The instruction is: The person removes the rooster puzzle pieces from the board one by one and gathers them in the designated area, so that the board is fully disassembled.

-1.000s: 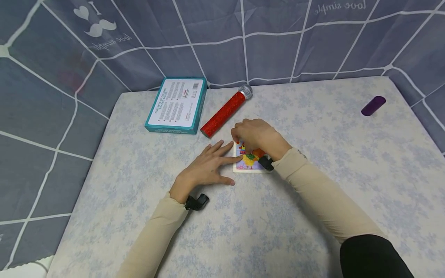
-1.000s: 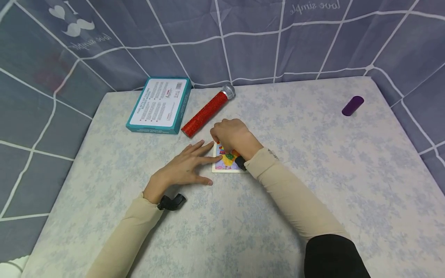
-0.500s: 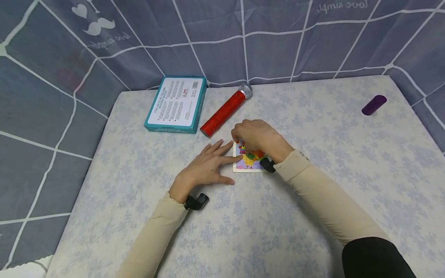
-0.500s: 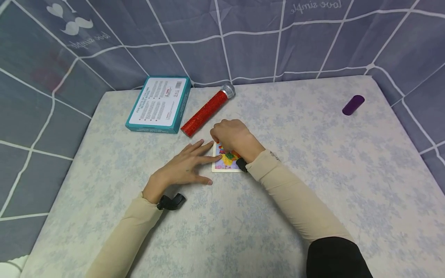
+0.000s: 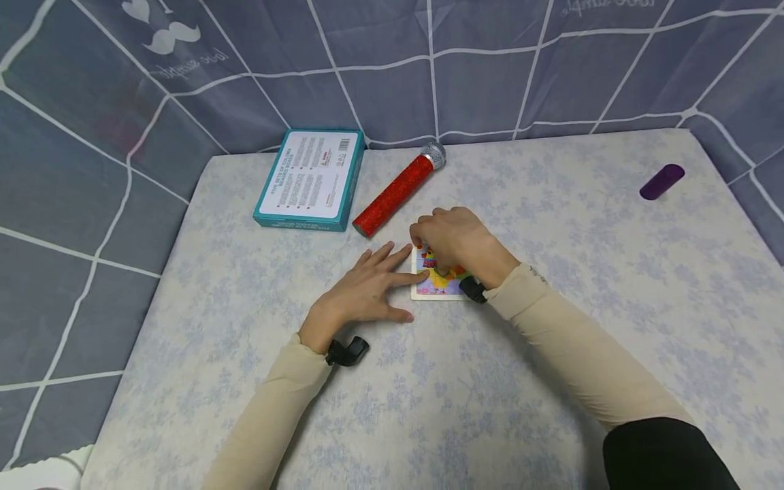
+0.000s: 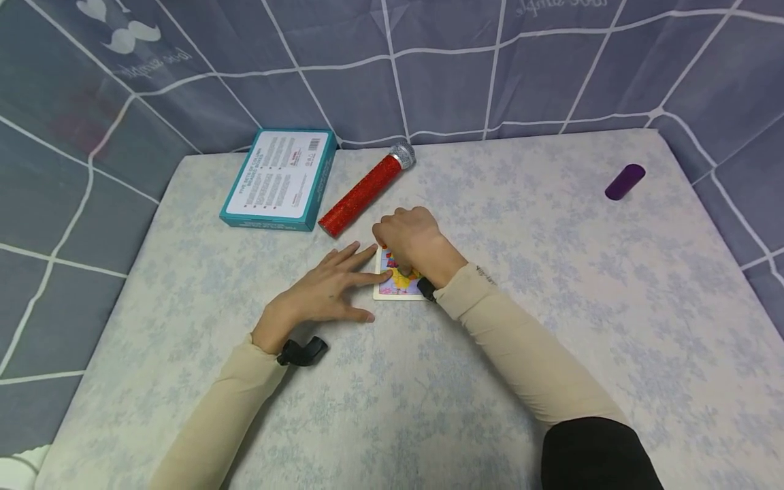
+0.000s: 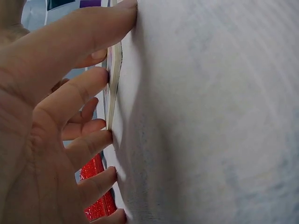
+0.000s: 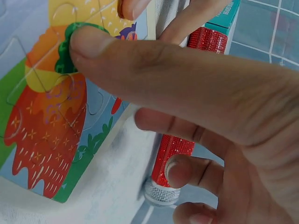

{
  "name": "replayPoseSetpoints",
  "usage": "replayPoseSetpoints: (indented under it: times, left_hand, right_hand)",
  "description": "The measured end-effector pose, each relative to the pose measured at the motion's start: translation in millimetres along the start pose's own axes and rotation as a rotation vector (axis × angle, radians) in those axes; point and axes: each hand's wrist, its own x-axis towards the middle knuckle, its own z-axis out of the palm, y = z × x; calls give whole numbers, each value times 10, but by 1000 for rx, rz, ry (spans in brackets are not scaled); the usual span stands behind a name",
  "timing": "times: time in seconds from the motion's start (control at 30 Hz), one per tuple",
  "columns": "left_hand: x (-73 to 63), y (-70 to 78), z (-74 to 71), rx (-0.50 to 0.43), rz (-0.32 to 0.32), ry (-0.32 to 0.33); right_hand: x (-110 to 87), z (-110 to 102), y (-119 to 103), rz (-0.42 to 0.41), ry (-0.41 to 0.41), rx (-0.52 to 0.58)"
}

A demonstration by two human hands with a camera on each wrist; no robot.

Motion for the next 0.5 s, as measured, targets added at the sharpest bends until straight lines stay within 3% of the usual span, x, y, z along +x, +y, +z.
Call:
replayPoseSetpoints:
  times: [0.27,0.5]
  left_hand:
    - [33,10,-2,6,10,7]
    - [7,11,-3,-11,3,-4]
  right_hand:
    - [15,-28,66,-8,-60,39]
    - [-7,39,117,-38,-15,89]
